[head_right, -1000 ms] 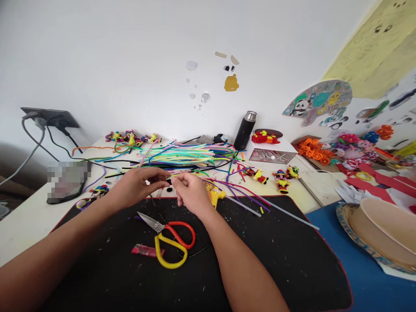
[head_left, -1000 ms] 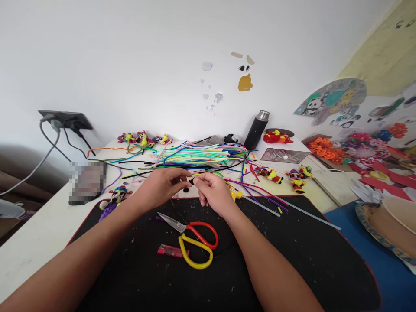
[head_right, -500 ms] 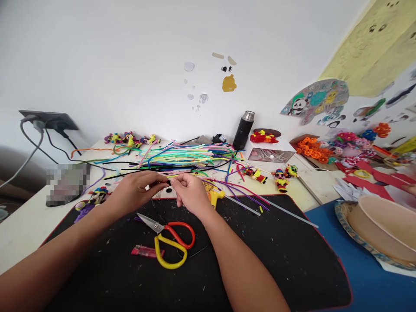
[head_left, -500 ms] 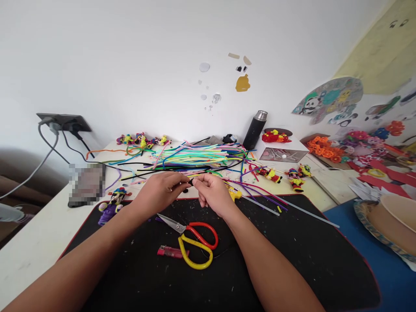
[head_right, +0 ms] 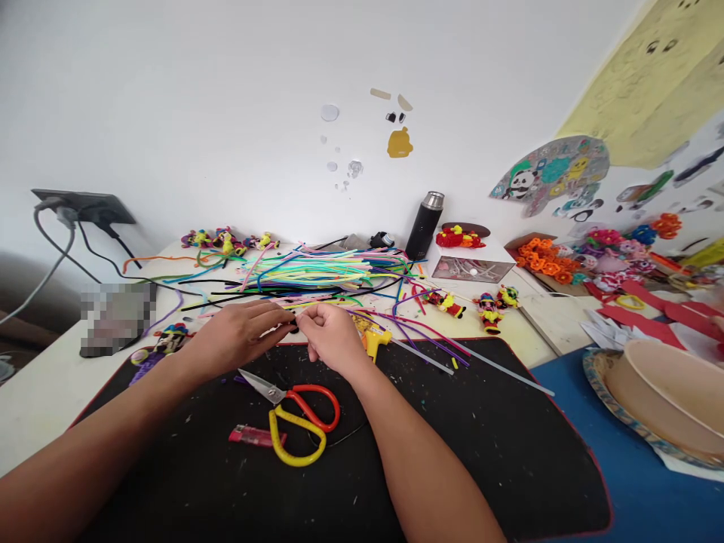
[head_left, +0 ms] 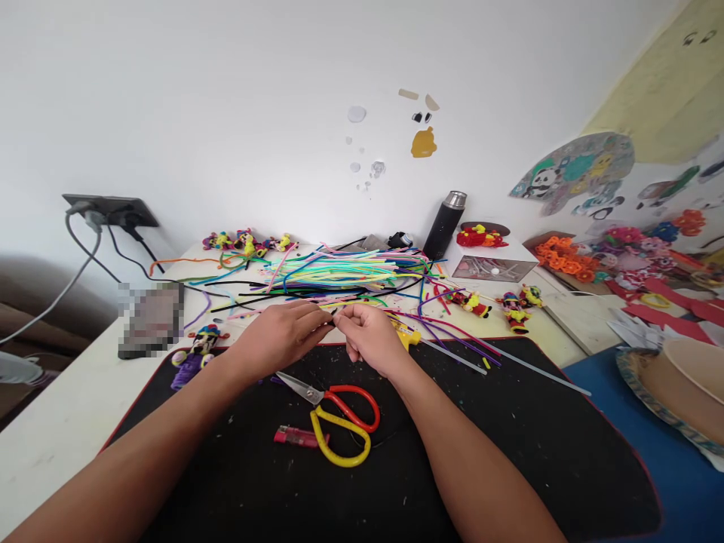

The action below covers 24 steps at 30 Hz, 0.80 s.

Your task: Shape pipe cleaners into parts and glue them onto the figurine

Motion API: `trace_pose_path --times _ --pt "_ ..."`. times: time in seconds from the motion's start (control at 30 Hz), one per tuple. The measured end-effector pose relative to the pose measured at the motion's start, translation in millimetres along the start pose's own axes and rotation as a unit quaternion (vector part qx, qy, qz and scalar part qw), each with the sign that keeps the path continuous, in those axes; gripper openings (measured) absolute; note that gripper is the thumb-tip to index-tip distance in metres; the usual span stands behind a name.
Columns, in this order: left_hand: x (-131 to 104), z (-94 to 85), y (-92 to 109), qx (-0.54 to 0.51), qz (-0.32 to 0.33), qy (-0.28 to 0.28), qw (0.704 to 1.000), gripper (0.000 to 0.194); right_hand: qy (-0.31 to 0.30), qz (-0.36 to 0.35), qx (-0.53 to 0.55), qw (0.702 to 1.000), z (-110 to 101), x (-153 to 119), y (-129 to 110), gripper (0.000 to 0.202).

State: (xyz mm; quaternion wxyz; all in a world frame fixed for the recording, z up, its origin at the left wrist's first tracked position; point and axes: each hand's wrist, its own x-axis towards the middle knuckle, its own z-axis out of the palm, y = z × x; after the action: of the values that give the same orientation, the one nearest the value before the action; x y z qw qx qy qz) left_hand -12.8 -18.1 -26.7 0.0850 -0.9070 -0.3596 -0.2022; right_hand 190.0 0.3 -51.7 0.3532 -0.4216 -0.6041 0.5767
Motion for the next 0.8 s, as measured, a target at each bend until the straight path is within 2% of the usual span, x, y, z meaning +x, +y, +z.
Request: trace_pose_path --times 0.17,0.53,0.6,0.67,0.8 --pt "-0.3 0.2 -0.6 0.028 0.045 0.026 0.998 0.028 -0.003 0.005 -0.002 1.0 0.2 0.7 0.1 0.018" --pt "-0.9 1.8 0.9 0.014 0.045 0.011 0.999 0.032 -0.019 0.006 -0.009 1.0 -2.4 2.3 6.5 0.019" --pt "-0.4 2.8 1.6 -0.021 0.019 0.018 0.999 0.031 -0.018 0.008 -0.006 1.0 -2.5 2.0 5.2 0.019" --pt "1.0 2.9 2.3 -0.089 -0.043 0.021 0.995 0.027 -0.014 0.009 -0.002 1.0 -2.2 1.8 3.8 0.018" --pt "5.2 -0.8 2.7 -0.241 -0.202 -0.013 0.949 0.02 -0.015 0.001 0.02 1.0 -1.6 1.5 1.3 0.02"
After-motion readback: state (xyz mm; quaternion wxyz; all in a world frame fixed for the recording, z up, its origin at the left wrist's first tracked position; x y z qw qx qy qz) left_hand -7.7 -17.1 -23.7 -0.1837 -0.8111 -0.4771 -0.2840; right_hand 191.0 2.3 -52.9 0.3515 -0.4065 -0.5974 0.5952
